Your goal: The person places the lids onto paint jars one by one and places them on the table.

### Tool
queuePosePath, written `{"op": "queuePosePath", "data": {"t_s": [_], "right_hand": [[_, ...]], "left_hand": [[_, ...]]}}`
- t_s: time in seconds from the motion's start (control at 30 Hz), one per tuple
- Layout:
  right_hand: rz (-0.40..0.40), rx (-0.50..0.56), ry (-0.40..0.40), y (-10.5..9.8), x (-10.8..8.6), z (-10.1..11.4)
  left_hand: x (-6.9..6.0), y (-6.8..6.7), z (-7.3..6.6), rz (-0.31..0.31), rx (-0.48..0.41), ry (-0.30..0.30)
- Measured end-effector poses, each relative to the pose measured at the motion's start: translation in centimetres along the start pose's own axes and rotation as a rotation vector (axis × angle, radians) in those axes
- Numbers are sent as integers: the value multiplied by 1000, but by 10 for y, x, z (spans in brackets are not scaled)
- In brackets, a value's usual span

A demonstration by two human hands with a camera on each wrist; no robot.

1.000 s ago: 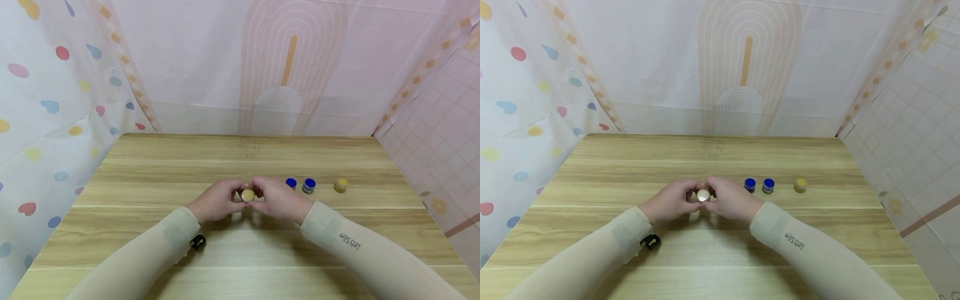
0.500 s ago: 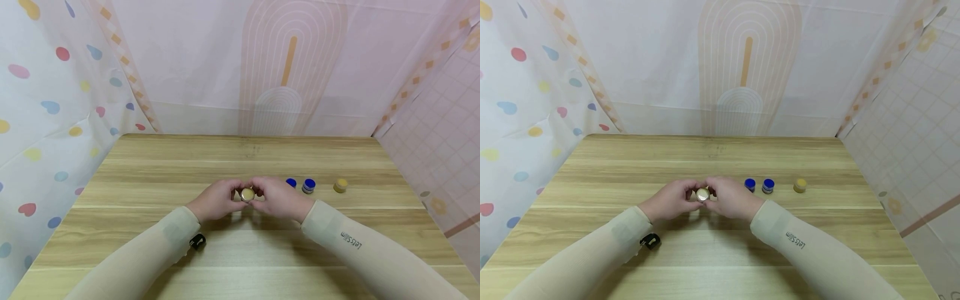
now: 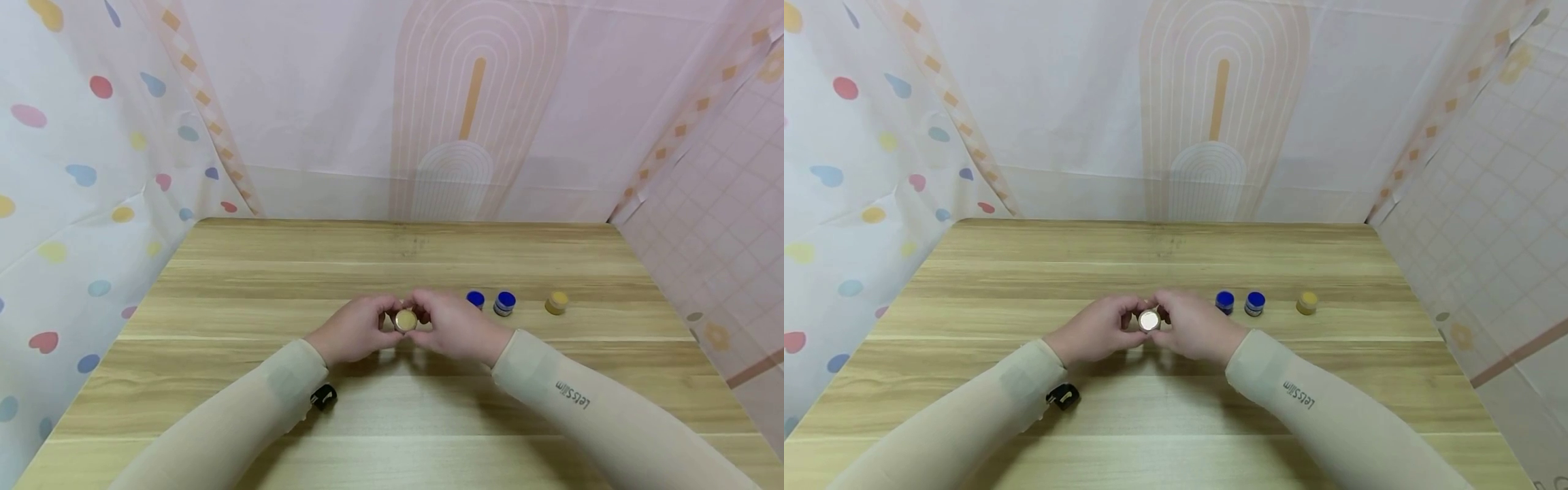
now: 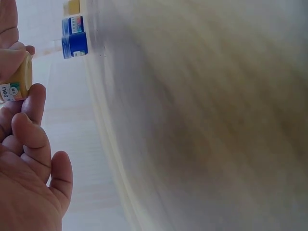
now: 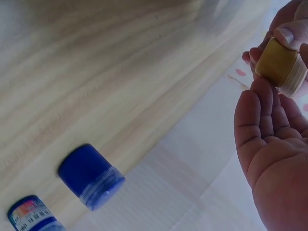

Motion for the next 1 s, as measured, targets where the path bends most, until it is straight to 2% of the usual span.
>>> {"op": "queuePosePath", "data": {"t_s": [0.17,0.37,0.8,1.0], "right_hand": [[-12,22,-42,-3,1,1],[-28,-22,-53,-6,1,2],[-19,-52,-8,-1,-1,1],[-21,-22,-63,-3,-1,0]], "left_hand": [[0,-1,0,-10,-13,-16],[1,-2,0,-9,-16,-10],[1,1,1,-1,14,17],[1,-1,1,-1,-3,17]]}}
Point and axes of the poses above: each hand's wrist, its own x-axis towards the middle knuckle, its own y-axis out of the palm, z = x × y, the point moved 3 cm from there along x, towards the middle knuckle, and after that the axes turned 11 degrees about -x, right-handed, at the moved point
